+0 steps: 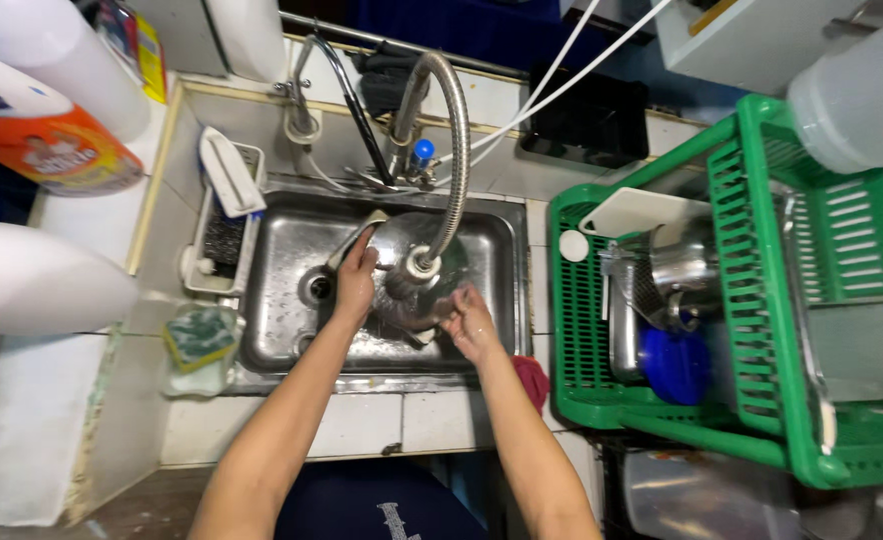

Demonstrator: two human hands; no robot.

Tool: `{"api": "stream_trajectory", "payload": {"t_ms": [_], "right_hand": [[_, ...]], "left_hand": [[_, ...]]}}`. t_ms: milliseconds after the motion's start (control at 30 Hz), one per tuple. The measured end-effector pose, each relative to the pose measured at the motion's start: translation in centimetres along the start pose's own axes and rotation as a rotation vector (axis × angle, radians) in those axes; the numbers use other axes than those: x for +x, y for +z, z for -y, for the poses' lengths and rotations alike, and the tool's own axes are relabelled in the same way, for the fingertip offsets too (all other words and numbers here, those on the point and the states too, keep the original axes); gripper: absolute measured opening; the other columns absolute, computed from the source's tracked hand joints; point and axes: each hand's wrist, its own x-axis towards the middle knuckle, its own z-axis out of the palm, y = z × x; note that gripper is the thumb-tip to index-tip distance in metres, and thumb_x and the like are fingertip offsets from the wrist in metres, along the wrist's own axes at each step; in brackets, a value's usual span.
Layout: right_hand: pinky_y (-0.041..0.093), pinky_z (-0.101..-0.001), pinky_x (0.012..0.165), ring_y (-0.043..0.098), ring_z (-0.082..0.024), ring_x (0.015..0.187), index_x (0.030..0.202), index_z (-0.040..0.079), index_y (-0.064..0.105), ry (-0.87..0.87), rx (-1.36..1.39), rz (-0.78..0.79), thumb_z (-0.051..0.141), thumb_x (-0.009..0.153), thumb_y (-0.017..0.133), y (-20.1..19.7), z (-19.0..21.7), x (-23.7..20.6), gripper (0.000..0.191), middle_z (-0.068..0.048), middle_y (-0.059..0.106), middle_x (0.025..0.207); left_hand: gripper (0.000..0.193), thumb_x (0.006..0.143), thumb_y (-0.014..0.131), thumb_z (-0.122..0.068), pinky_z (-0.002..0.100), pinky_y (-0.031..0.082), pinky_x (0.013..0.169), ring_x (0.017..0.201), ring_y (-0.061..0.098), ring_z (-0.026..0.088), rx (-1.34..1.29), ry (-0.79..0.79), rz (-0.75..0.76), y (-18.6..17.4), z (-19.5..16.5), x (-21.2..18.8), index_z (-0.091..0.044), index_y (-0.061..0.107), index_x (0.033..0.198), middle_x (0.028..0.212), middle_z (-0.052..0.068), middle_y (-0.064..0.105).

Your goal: The person washes dishes at a kitchen sink. They scrub a metal pot and lid, then a rectangular stainless steel container, using a sponge and dish soap, rinsing each item under the faucet and placing cleaned items aside. They then scrub and rinse a wooden cutting board.

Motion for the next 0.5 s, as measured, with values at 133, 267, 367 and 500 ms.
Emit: {"api": "stream_trajectory", "payload": {"t_ms": [133, 267, 367, 500], "right_hand": [[0.056, -0.0362, 0.077, 0.064, -0.015, 0.088, 0.133, 0.013, 0.054, 0.113, -0.145, 0.093, 0.019, 0.106, 0.053, 1.7, -4.2, 1.4, 0.028, 0.0, 0.067, 0.103], [0.06, -0.0342, 0.08, 0.067, -0.014, 0.083, 0.113, 0.006, 0.063, 0.174, -0.263, 0.171, 0.019, 0.104, 0.057, 2.6, -4.1, 0.4, 0.017, -0.002, 0.066, 0.092], [0.058, -0.0325, 0.076, 0.065, -0.012, 0.08, 0.108, 0.006, 0.064, 0.054, -0.378, 0.128, 0.017, 0.101, 0.062, 3.1, -1.7, -1.1, 0.013, 0.0, 0.067, 0.09], [0.05, -0.0302, 0.08, 0.058, -0.014, 0.087, 0.131, 0.0, 0.066, -0.292, -0.599, 0.025, 0.012, 0.1, 0.07, 3.5, 2.5, -3.0, 0.033, -0.004, 0.059, 0.098]], "left_hand": [[0.047, 0.104, 0.053, -0.019, 0.03, 0.038, 0.111, 0.132, 0.053, 0.017, -0.023, -0.119, -0.03, -4.9, -1.0, -0.7, -0.006, 0.052, 0.149, 0.148, 0.01, 0.058], [0.044, 0.104, 0.055, -0.018, 0.029, 0.043, 0.108, 0.128, 0.058, 0.019, -0.055, -0.25, -0.101, -8.8, 0.0, -1.0, -0.003, 0.053, 0.146, 0.143, 0.013, 0.062], [0.042, 0.104, 0.056, -0.019, 0.034, 0.048, 0.101, 0.121, 0.06, 0.024, -0.074, -0.406, -0.168, -8.8, 1.5, -1.1, -0.003, 0.052, 0.143, 0.136, 0.016, 0.063], [0.046, 0.108, 0.05, -0.033, 0.056, 0.052, 0.089, 0.108, 0.066, 0.04, -0.213, -0.664, -0.008, -4.6, 2.0, -0.9, 0.002, 0.05, 0.138, 0.129, 0.028, 0.064]]}}
